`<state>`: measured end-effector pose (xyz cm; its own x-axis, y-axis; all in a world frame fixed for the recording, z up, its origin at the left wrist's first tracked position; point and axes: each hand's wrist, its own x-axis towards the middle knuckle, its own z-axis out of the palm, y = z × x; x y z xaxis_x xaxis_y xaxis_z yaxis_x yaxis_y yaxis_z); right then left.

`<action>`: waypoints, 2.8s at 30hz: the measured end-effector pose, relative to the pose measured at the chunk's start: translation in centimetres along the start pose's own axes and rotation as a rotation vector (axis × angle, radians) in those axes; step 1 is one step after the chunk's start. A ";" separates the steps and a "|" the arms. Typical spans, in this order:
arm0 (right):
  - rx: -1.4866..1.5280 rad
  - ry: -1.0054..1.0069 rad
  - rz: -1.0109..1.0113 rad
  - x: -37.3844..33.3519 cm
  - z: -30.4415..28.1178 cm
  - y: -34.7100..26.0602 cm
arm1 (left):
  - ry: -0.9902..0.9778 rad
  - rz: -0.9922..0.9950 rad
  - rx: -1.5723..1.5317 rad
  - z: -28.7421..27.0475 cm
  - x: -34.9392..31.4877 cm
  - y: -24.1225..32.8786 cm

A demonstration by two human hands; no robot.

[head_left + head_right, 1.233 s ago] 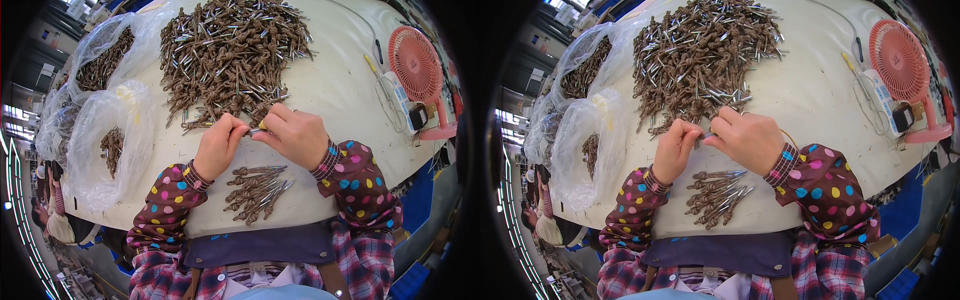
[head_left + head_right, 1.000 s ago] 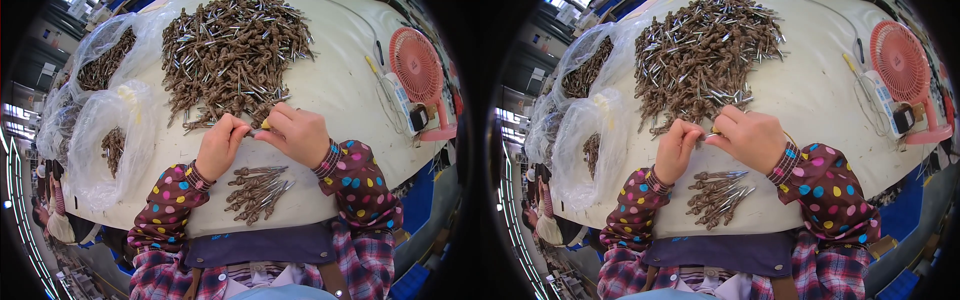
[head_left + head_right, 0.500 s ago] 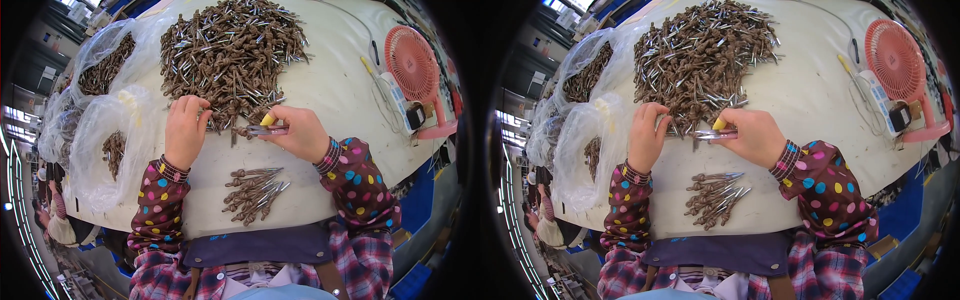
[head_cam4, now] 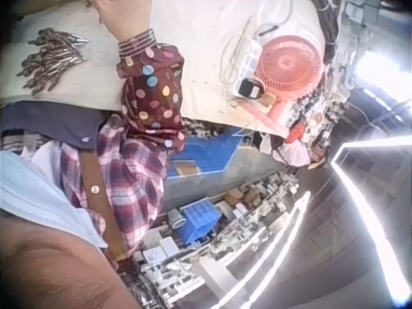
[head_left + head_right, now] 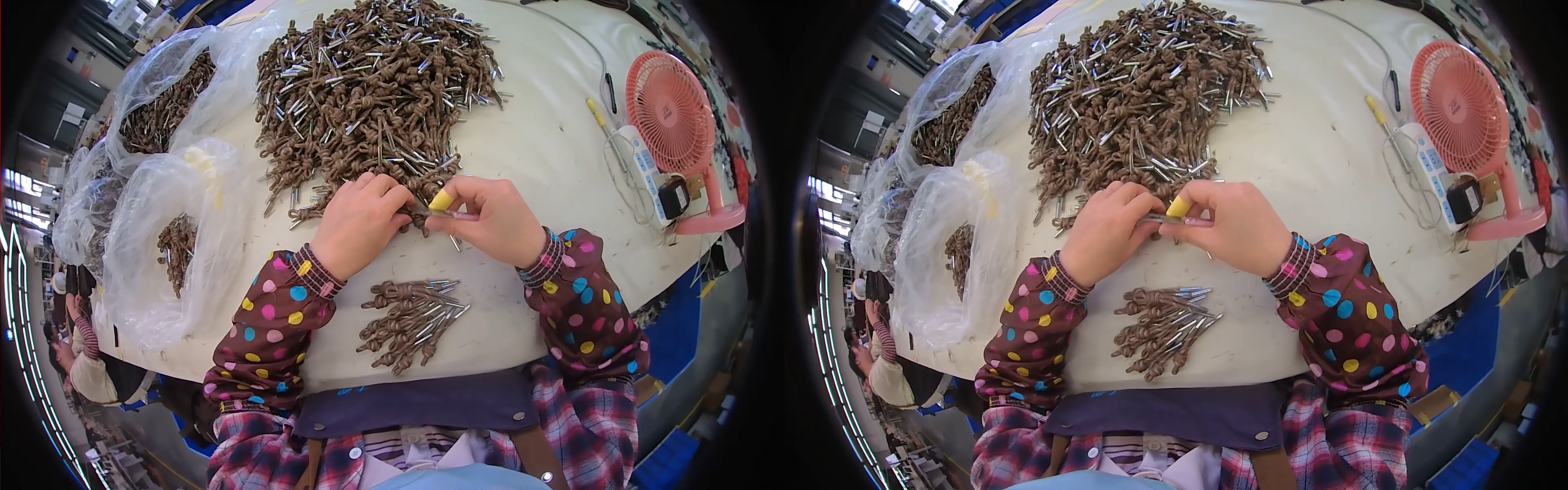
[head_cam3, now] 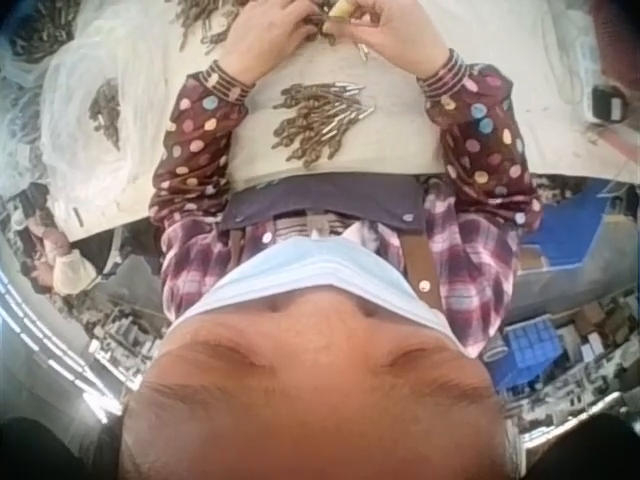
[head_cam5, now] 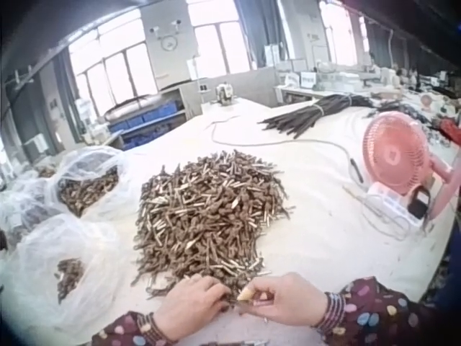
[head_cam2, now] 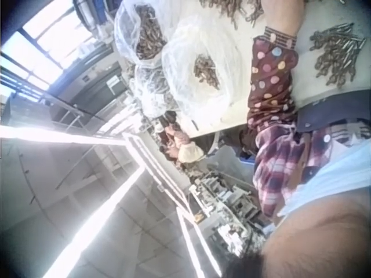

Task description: Manually assembling small metal hardware components with leather or cord loops at a workshop station.

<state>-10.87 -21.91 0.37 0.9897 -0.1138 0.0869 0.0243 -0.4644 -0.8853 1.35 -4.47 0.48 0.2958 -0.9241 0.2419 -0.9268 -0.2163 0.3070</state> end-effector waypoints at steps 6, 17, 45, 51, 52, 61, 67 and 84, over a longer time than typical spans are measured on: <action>0.349 0.192 0.018 1.3 -0.2 1.2 | 0.066 -0.162 -0.191 -0.1 -0.5 -0.6; 0.395 0.220 0.042 0.2 2.4 0.3 | 0.014 -0.588 -1.585 -0.4 -1.0 1.0; -0.439 0.434 -0.261 0.1 1.8 -1.6 | 0.128 -0.446 -0.632 -0.5 -2.4 0.6; -0.710 0.337 -0.409 0.0 2.4 -1.4 | 0.141 -0.437 -0.612 -0.2 -2.4 0.8; -0.736 0.328 -0.427 0.0 2.4 -1.4 | 0.144 -0.432 -0.602 -0.1 -2.4 0.9; -0.789 0.295 -0.457 0.1 2.5 -1.7 | 0.149 -0.394 -0.560 0.0 -2.6 0.9; -0.688 0.336 -0.410 0.0 1.7 -1.5 | 0.053 -0.476 -0.701 -0.4 -2.4 1.0; -0.086 0.261 -0.135 -0.2 1.9 -1.3 | 0.239 -0.100 -0.280 -0.3 -2.2 1.0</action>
<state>-10.84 -19.62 0.69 0.9082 -0.2629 0.3258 0.1303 -0.5621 -0.8167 -0.13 -2.53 0.56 0.4579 -0.7961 0.3957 -0.8011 -0.1765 0.5720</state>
